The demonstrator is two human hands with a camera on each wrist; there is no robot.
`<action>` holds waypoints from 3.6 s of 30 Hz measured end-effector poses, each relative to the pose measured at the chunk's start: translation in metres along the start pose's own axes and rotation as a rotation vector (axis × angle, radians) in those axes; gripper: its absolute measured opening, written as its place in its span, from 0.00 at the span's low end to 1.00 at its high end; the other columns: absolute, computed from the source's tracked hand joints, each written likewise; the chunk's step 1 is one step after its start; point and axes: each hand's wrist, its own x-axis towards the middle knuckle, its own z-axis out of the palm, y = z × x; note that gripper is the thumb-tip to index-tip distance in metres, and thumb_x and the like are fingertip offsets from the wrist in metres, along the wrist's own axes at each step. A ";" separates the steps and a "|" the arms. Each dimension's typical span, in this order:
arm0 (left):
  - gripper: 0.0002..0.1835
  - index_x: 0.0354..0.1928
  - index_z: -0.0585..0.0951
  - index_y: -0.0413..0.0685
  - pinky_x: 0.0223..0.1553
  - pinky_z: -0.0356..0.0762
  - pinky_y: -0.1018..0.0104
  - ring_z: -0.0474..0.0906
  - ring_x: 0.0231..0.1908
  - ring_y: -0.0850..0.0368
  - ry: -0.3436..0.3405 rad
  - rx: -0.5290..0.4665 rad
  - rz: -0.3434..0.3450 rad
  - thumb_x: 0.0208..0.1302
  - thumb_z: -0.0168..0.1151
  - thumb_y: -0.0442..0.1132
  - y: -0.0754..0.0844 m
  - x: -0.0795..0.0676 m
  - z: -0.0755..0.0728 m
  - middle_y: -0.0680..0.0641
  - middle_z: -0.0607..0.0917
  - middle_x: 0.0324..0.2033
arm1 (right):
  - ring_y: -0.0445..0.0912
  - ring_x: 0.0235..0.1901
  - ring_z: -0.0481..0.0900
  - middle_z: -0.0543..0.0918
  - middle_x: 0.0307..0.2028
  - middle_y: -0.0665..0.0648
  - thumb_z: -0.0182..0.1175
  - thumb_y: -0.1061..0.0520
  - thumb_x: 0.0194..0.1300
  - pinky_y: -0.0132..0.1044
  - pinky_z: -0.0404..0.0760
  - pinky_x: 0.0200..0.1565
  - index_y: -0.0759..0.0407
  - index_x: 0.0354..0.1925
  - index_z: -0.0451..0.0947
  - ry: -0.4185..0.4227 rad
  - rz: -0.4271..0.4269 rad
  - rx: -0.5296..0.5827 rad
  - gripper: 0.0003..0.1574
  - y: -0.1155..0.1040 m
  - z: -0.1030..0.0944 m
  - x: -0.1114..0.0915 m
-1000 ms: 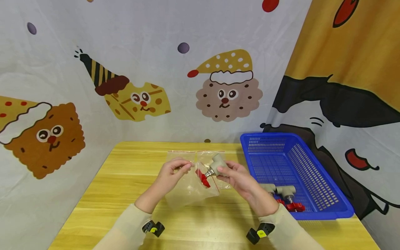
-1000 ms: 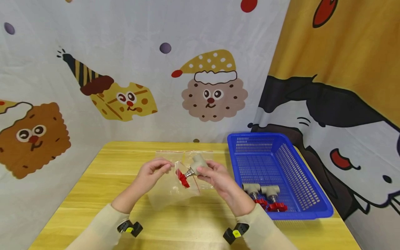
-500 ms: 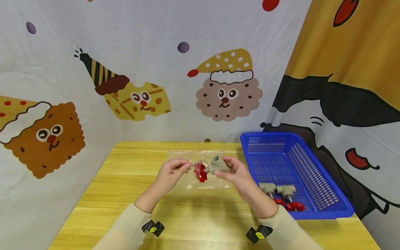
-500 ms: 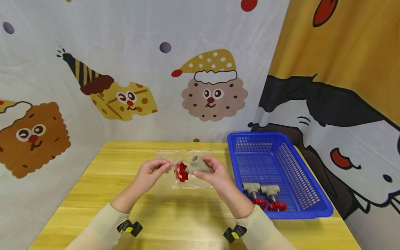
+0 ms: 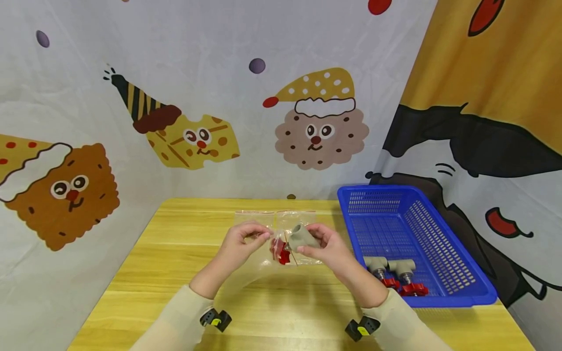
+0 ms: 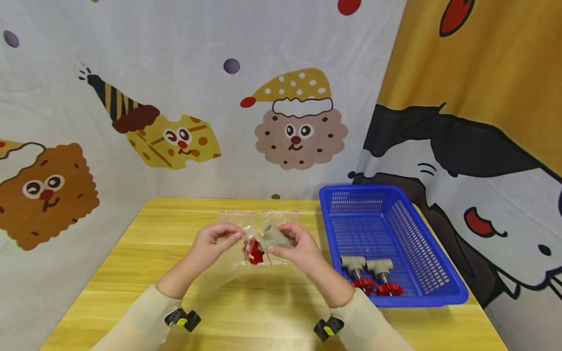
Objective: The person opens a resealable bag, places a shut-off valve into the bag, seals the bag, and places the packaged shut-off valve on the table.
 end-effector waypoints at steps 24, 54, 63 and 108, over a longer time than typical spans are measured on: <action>0.04 0.32 0.84 0.48 0.47 0.80 0.66 0.83 0.38 0.61 0.000 -0.049 -0.090 0.57 0.68 0.39 0.000 0.002 0.000 0.50 0.87 0.32 | 0.42 0.40 0.82 0.80 0.46 0.57 0.71 0.66 0.50 0.34 0.83 0.40 0.69 0.45 0.69 -0.101 -0.096 0.065 0.27 0.004 0.008 -0.003; 0.04 0.33 0.85 0.48 0.38 0.79 0.70 0.82 0.36 0.61 0.038 -0.032 -0.139 0.56 0.68 0.39 -0.003 0.004 0.001 0.49 0.87 0.33 | 0.44 0.38 0.78 0.80 0.37 0.53 0.66 0.68 0.53 0.32 0.78 0.43 0.69 0.44 0.72 0.108 0.089 0.213 0.19 0.013 0.026 -0.002; 0.04 0.32 0.84 0.39 0.42 0.80 0.67 0.82 0.37 0.57 0.052 0.001 -0.098 0.58 0.66 0.34 0.027 0.006 0.005 0.44 0.87 0.35 | 0.44 0.38 0.78 0.80 0.39 0.56 0.70 0.68 0.50 0.31 0.80 0.40 0.67 0.43 0.73 0.118 0.055 0.122 0.22 0.012 0.030 -0.004; 0.10 0.44 0.84 0.49 0.30 0.79 0.72 0.81 0.31 0.59 -0.034 -0.075 -0.147 0.61 0.64 0.40 0.007 0.008 0.011 0.47 0.86 0.34 | 0.47 0.35 0.84 0.85 0.41 0.62 0.71 0.55 0.54 0.35 0.84 0.33 0.64 0.49 0.80 0.148 -0.036 -0.139 0.25 0.001 0.040 -0.005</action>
